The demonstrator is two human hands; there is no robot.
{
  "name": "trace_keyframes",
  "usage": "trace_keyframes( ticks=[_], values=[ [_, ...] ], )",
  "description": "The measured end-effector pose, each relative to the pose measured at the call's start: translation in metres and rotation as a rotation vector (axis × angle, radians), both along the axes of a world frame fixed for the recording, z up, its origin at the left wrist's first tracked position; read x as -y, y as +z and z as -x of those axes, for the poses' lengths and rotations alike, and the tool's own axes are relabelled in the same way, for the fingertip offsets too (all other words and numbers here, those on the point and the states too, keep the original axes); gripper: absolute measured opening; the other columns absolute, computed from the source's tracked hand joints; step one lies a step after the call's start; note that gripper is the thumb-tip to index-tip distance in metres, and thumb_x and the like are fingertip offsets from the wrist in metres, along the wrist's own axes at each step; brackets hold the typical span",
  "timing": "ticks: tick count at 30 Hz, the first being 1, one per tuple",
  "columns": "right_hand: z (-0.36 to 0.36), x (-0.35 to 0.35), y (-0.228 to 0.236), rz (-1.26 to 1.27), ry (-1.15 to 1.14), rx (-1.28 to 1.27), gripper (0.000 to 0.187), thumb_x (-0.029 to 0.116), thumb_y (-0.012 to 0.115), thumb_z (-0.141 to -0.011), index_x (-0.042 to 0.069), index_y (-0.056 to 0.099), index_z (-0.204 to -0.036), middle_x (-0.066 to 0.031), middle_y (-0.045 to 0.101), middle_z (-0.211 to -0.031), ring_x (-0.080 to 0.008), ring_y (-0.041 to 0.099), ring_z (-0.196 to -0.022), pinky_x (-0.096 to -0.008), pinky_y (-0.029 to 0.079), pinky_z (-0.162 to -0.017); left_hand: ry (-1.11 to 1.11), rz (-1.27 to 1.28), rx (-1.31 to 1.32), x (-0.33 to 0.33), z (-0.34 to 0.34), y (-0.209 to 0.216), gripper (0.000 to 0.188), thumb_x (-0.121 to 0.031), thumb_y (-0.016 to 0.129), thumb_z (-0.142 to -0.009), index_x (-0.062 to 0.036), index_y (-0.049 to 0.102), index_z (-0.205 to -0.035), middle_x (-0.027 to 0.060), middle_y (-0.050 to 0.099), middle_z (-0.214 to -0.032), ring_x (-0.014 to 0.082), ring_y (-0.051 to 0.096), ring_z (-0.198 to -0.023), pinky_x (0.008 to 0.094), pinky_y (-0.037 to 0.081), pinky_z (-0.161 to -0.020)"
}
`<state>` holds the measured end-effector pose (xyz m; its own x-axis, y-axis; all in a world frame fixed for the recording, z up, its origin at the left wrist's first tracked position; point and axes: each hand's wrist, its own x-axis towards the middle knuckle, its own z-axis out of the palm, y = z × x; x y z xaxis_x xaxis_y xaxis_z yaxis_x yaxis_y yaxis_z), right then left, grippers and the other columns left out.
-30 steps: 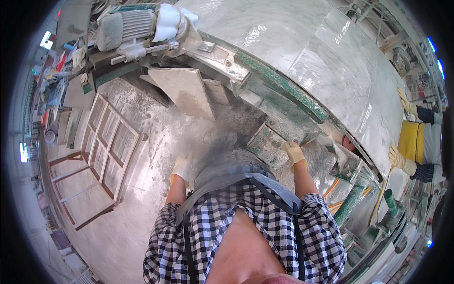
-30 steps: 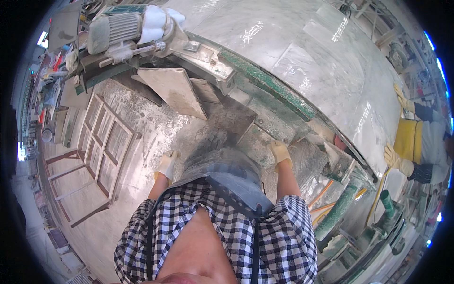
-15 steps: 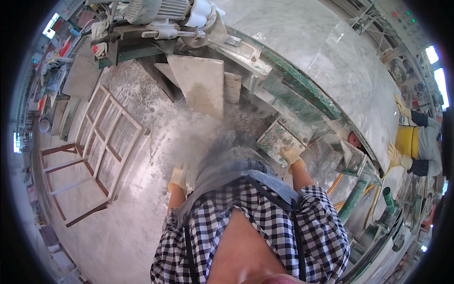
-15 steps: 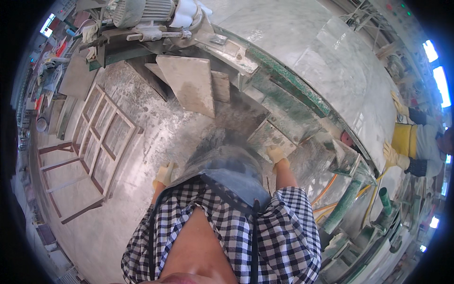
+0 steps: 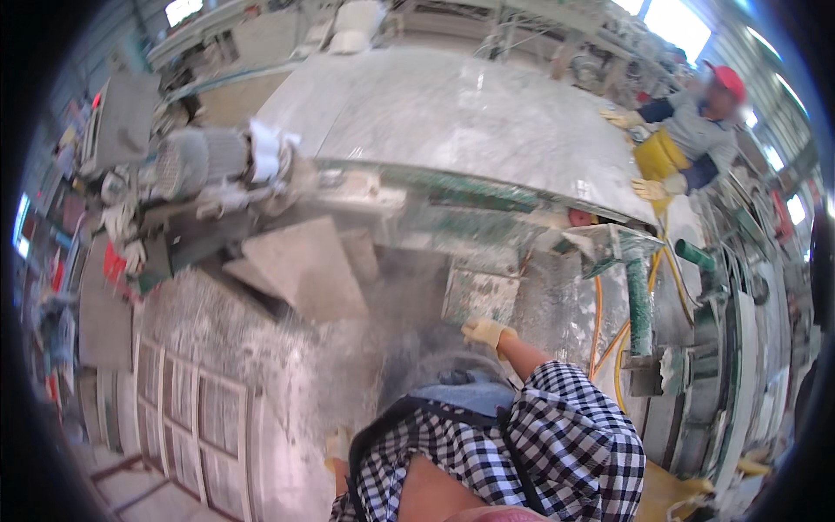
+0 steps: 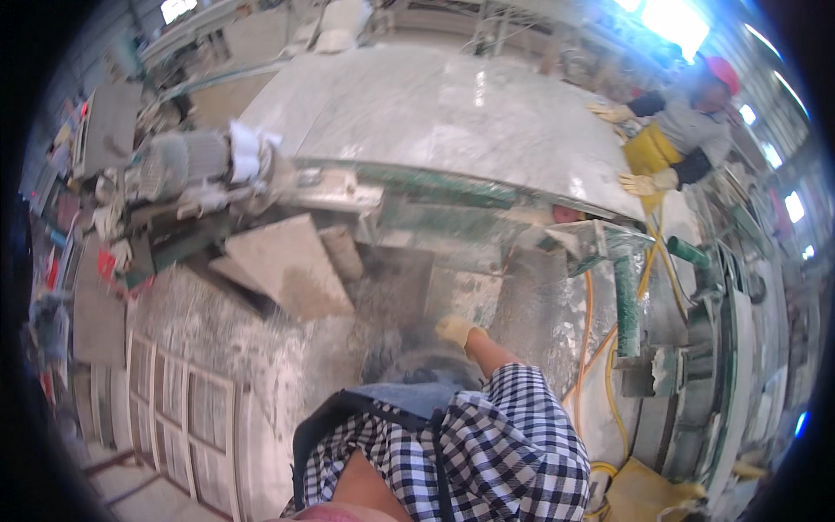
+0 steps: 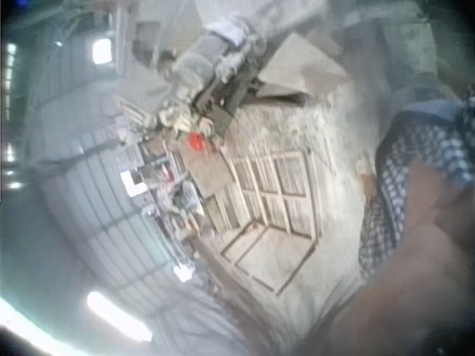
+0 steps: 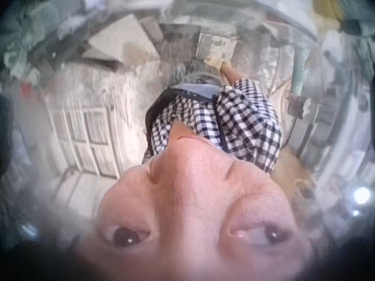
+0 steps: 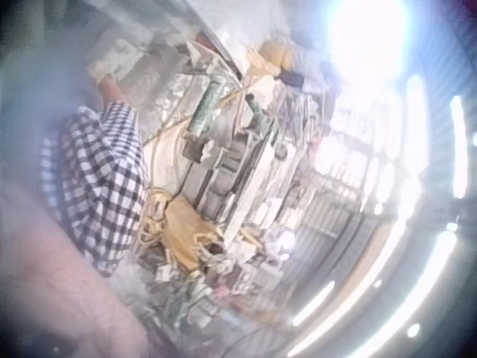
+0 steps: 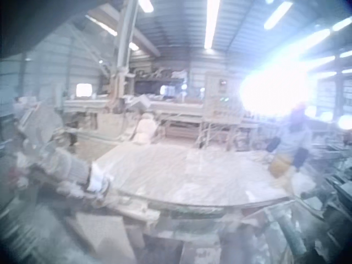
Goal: The person repeatedly wipes and polishes large white stone slabs on a machine using a white cloth. They lift, rotate, and reposition the slabs while wiping different areas. A coworker assists by holding and moving the slabs at times.
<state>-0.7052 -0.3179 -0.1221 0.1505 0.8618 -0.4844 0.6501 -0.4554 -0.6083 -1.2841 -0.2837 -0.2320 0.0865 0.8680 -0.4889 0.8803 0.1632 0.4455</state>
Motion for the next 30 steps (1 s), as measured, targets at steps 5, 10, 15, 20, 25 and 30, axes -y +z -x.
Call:
trace_keyframes(
  ticks=[5, 10, 15, 20, 25, 30],
  values=[
    [-0.028, 0.014, 0.013, 0.169, -0.110, -0.072, 0.036, 0.036, 0.050, -0.098, 0.007, 0.072, -0.100, -0.0133, 0.074, -0.109, -0.0300, 0.071, -0.100, -0.0399, 0.055, -0.089, 0.368, 0.081, 0.451, -0.030, -0.045, -0.037, 0.047, -0.040, 0.053, -0.100, -0.0009, 0.077, -0.096, 0.0254, 0.074, -0.097, 0.0365, 0.074, -0.085, 0.0461, 0.056, -0.075],
    [-0.082, 0.050, -0.015, 0.085, 0.140, 0.282, 0.039, 0.038, 0.046, -0.099, 0.008, 0.071, -0.105, -0.0159, 0.073, -0.116, -0.0331, 0.070, -0.105, -0.0385, 0.053, -0.093, 0.067, 0.094, 0.263, -0.088, -0.107, -0.014, 0.049, -0.043, 0.051, -0.101, -0.0007, 0.073, -0.111, 0.0231, 0.074, -0.108, 0.0376, 0.071, -0.098, 0.0453, 0.054, -0.085],
    [-0.128, 0.099, -0.027, 0.201, -0.171, 0.151, 0.048, 0.046, 0.046, -0.098, 0.010, 0.070, -0.120, -0.0193, 0.070, -0.122, -0.0368, 0.066, -0.114, -0.0430, 0.051, -0.096, -0.475, -0.167, 0.027, -0.154, -0.196, 0.029, 0.053, -0.046, 0.052, -0.101, -0.0017, 0.069, -0.126, 0.0218, 0.072, -0.120, 0.0392, 0.067, -0.114, 0.0456, 0.051, -0.099],
    [-0.148, 0.148, -0.002, 0.395, -0.566, -0.037, 0.065, 0.063, 0.044, -0.097, 0.009, 0.073, -0.120, -0.0194, 0.073, -0.115, -0.0353, 0.070, -0.107, -0.0432, 0.052, -0.092, -0.861, -0.523, 0.208, -0.168, -0.285, 0.049, 0.034, -0.027, 0.055, -0.102, -0.0109, 0.064, -0.131, 0.0249, 0.067, -0.120, 0.0421, 0.064, -0.109, 0.0469, 0.051, -0.094],
    [-0.121, 0.132, 0.005, 0.798, -0.292, -0.354, 0.069, 0.067, 0.039, -0.099, 0.011, 0.072, -0.122, -0.0189, 0.075, -0.112, -0.0298, 0.072, -0.101, -0.0423, 0.053, -0.088, -0.265, 0.138, 0.334, -0.149, -0.330, 0.067, 0.050, -0.045, 0.056, -0.098, 0.0005, 0.072, -0.112, 0.0290, 0.071, -0.108, 0.0404, 0.069, -0.105, 0.0469, 0.051, -0.091],
    [-0.052, 0.129, 0.038, 0.642, 0.164, 0.020, 0.073, 0.071, 0.032, -0.100, 0.016, 0.069, -0.130, -0.0139, 0.075, -0.116, -0.0268, 0.073, -0.102, -0.0417, 0.054, -0.085, -0.315, 0.199, 0.264, -0.164, -0.308, 0.087, 0.044, -0.036, 0.058, -0.101, 0.0034, 0.070, -0.118, 0.0164, 0.074, -0.107, 0.0236, 0.068, -0.100, 0.0357, 0.051, -0.088]
  ],
)
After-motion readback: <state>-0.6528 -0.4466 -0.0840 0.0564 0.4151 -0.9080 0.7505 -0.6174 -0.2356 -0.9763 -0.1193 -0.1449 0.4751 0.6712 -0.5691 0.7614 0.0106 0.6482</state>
